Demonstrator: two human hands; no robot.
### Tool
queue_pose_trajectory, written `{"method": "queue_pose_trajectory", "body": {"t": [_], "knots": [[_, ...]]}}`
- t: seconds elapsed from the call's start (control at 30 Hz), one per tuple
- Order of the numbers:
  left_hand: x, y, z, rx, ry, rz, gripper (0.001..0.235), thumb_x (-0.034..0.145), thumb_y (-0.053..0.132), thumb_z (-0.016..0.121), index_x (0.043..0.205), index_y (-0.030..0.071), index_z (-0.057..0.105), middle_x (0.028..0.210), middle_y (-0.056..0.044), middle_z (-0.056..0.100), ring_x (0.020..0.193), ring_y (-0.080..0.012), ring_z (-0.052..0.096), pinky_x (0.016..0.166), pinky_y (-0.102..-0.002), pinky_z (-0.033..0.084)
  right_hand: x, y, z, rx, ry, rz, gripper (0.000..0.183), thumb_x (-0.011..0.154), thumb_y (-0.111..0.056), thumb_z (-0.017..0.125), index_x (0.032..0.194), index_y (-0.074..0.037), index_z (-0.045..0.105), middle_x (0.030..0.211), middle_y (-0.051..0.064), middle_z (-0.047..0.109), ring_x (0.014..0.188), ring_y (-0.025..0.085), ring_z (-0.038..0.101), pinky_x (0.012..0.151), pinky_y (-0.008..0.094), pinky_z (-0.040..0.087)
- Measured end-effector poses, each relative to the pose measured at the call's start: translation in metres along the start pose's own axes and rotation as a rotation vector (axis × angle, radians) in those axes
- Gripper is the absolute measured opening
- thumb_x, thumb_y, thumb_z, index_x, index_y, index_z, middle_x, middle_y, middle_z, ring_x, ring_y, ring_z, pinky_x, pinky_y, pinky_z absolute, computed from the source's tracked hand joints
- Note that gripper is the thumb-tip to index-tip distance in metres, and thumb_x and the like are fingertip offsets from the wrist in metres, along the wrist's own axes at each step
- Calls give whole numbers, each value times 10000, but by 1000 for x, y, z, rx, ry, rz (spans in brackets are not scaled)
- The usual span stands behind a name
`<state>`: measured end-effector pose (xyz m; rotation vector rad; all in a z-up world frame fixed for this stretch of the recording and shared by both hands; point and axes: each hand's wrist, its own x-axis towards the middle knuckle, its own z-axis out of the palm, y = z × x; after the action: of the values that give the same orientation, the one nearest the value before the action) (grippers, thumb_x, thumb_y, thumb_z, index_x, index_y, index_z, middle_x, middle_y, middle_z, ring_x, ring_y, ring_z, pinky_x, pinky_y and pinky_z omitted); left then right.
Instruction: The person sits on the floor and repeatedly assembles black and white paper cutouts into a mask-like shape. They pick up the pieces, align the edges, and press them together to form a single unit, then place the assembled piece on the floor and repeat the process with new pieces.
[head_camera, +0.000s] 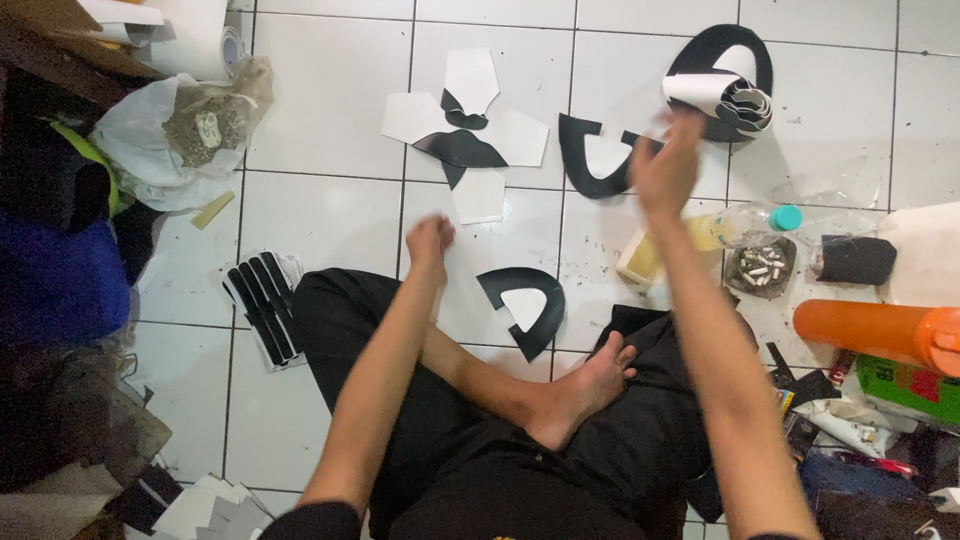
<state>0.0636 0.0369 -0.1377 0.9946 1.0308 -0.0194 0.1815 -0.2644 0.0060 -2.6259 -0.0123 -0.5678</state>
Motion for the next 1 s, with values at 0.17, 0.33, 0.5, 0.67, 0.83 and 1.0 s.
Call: {"method": "queue_pose_trajectory", "body": {"t": [0.17, 0.33, 0.5, 0.67, 0.83, 1.0], "knots": [[73, 46, 57, 509, 166, 229, 669, 799, 463, 732, 1206, -37, 553, 1124, -239, 612, 1078, -343, 606, 934, -465, 472, -139, -62, -30, 288, -460, 129, 188, 919, -218, 593, 1038, -72, 597, 888, 180, 602, 846, 405, 630, 722, 516, 503], [76, 68, 90, 1107, 375, 260, 726, 803, 454, 698, 1238, -29, 373, 1216, -219, 458, 1197, -358, 459, 1027, -467, 350, -222, -48, -34, 231, -992, 343, 272, 891, -284, 576, 1110, -134, 631, 983, 97, 669, 901, 279, 675, 757, 403, 529], [123, 44, 71, 967, 257, 337, 512, 873, 379, 665, 1214, 34, 503, 1159, -142, 503, 1121, -272, 515, 957, -389, 412, -219, -37, -15, 204, -815, 473, 361, 872, -159, 580, 1204, -24, 528, 1080, 194, 563, 1014, 362, 601, 844, 455, 508], [60, 74, 54, 203, -7, 300, 638, 869, 282, 707, 1325, -38, 395, 1291, -287, 493, 1144, -358, 586, 1005, -469, 453, -216, -38, 0, 66, -781, 434, 673, 791, -164, 715, 1310, 51, 346, 1167, 240, 390, 1162, 461, 458, 923, 533, 481], [38, 59, 6, -639, -226, 33, 280, 843, -38, 661, 1061, 1, 489, 1068, -170, 588, 1016, -282, 641, 854, -376, 588, -242, 18, 71, 172, -876, 585, 518, 720, -201, 714, 1151, 37, 554, 923, 228, 654, 889, 367, 673, 650, 434, 552], [-13, 49, -18, -632, -319, 47, 123, 852, 10, 633, 968, 53, 626, 989, -121, 697, 900, -207, 703, 774, -294, 610, -235, 34, 51, 919, -739, 791, 348, 873, -114, 666, 1203, -37, 584, 1029, 162, 618, 892, 259, 635, 701, 366, 553]]}}
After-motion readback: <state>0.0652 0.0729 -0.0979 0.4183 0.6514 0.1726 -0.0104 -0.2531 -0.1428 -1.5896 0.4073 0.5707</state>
